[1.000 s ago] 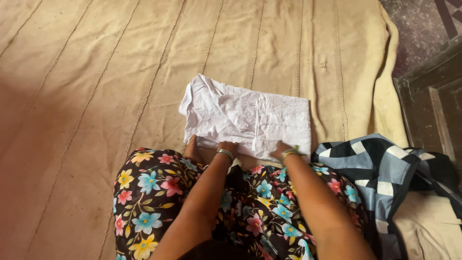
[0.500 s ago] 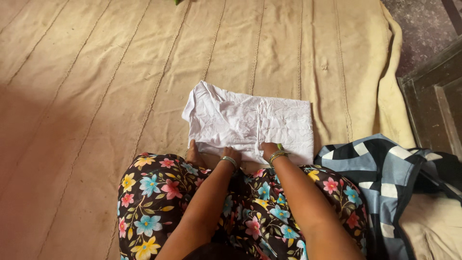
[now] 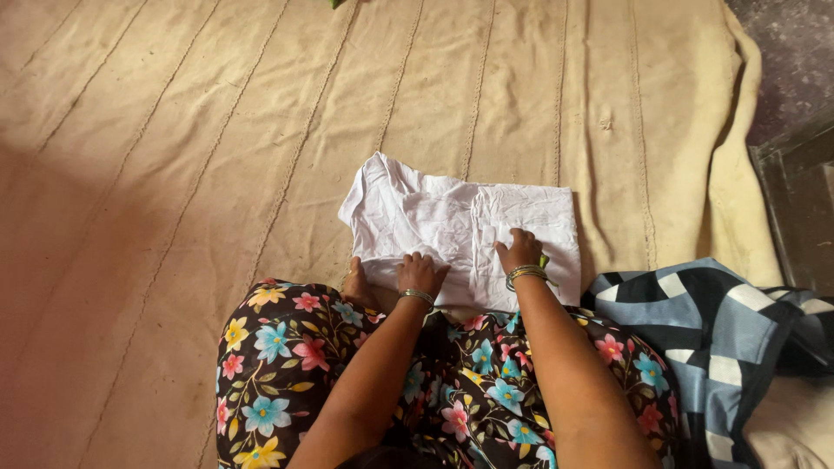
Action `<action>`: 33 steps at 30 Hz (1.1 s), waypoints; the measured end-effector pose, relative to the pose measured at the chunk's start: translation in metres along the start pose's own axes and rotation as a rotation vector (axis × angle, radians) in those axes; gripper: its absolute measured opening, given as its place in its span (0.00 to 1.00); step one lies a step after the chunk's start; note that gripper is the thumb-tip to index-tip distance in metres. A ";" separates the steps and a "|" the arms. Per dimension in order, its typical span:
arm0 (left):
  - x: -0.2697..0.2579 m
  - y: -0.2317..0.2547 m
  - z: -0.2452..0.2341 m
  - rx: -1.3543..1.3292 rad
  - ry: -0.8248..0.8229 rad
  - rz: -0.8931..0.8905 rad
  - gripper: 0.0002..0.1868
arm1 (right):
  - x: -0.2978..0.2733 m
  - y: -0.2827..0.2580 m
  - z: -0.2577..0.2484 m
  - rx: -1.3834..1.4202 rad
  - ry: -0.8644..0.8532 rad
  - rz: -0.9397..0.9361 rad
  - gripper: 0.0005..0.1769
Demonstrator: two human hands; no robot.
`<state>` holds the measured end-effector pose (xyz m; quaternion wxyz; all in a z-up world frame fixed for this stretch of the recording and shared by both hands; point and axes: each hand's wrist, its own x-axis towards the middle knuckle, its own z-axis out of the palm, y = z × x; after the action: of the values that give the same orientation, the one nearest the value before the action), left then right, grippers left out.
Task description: The person folds a white shirt on a blanket on the floor, smoothing the fabric, folding in the sleeves and sides, and creating a neat square shape.
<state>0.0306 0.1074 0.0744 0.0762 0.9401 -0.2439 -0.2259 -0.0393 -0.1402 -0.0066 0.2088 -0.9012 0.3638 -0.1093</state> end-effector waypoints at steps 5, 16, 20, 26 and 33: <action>0.021 0.007 0.032 0.097 0.232 0.199 0.45 | -0.008 -0.019 0.040 -0.219 -0.426 -0.139 0.41; 0.041 0.008 0.033 0.109 0.110 0.126 0.53 | 0.025 -0.002 0.039 0.090 -0.144 -0.040 0.41; 0.051 -0.004 0.025 0.127 0.144 0.092 0.53 | 0.009 -0.015 0.062 -0.136 -0.448 -0.193 0.54; 0.081 -0.024 0.021 0.318 0.310 -0.031 0.46 | 0.008 -0.014 0.065 0.189 -0.519 -0.310 0.44; 0.130 -0.090 -0.006 -0.483 0.668 -0.848 0.62 | 0.003 -0.033 0.040 -0.003 -0.601 -0.280 0.42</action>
<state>0.1726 0.1213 0.0063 0.2637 0.9318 0.2485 0.0224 -0.0028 -0.1089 -0.0274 0.2884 -0.9346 0.1587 0.1345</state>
